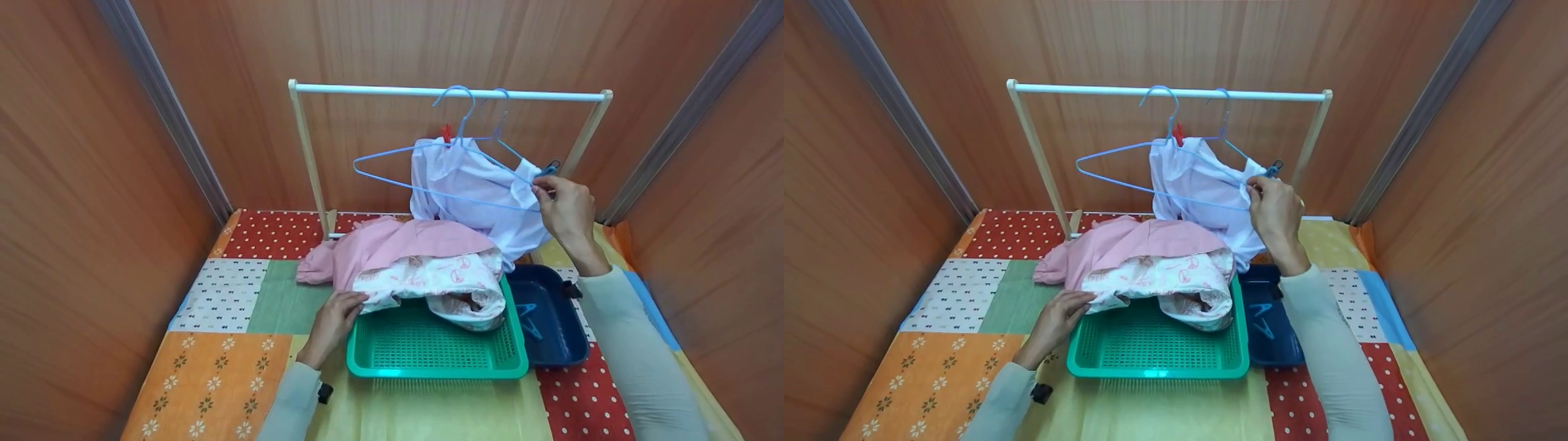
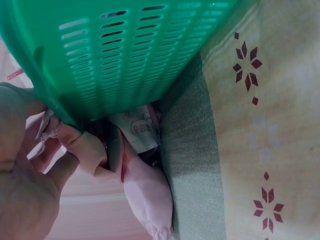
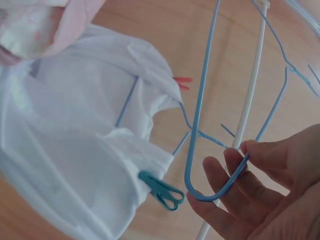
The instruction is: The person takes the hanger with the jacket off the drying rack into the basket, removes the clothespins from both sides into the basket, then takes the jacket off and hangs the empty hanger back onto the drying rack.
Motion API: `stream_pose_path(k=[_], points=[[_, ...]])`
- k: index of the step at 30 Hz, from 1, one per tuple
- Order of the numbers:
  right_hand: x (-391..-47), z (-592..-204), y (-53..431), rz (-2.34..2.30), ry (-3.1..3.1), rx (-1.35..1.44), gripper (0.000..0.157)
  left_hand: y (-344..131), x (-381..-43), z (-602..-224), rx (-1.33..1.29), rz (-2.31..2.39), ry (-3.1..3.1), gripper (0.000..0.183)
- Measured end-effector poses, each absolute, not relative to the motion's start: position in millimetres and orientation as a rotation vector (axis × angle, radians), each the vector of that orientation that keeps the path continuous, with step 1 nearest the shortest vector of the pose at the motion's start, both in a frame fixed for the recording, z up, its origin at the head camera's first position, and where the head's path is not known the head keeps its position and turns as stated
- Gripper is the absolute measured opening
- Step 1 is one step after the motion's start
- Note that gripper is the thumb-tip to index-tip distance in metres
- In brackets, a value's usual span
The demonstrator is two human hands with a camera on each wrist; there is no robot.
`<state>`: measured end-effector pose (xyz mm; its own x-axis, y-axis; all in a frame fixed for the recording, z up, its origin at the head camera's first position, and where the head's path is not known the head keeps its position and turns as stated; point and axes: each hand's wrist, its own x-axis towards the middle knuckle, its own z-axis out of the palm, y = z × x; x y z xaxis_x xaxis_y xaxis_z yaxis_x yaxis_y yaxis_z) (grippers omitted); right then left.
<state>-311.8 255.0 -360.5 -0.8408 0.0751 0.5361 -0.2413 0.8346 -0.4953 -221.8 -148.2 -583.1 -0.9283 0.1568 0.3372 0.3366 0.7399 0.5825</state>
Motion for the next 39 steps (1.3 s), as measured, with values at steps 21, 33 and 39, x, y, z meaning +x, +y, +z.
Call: stream_pose_path(k=[21,33,39], points=[[-350.2,-331.6,192.8,0.690,-2.500,0.082,0.016,-149.4,-221.3,-582.1,-0.364,-1.017,-2.697,0.028],[-373.5,-336.6,166.8,0.724,-2.595,0.015,0.019,-148.6,-220.2,-585.6,-0.365,-0.982,-2.661,0.027],[-383.9,-334.6,155.6,0.713,-2.602,-0.003,0.019,-148.8,-221.7,-584.6,-0.369,-0.975,-2.645,0.026]])
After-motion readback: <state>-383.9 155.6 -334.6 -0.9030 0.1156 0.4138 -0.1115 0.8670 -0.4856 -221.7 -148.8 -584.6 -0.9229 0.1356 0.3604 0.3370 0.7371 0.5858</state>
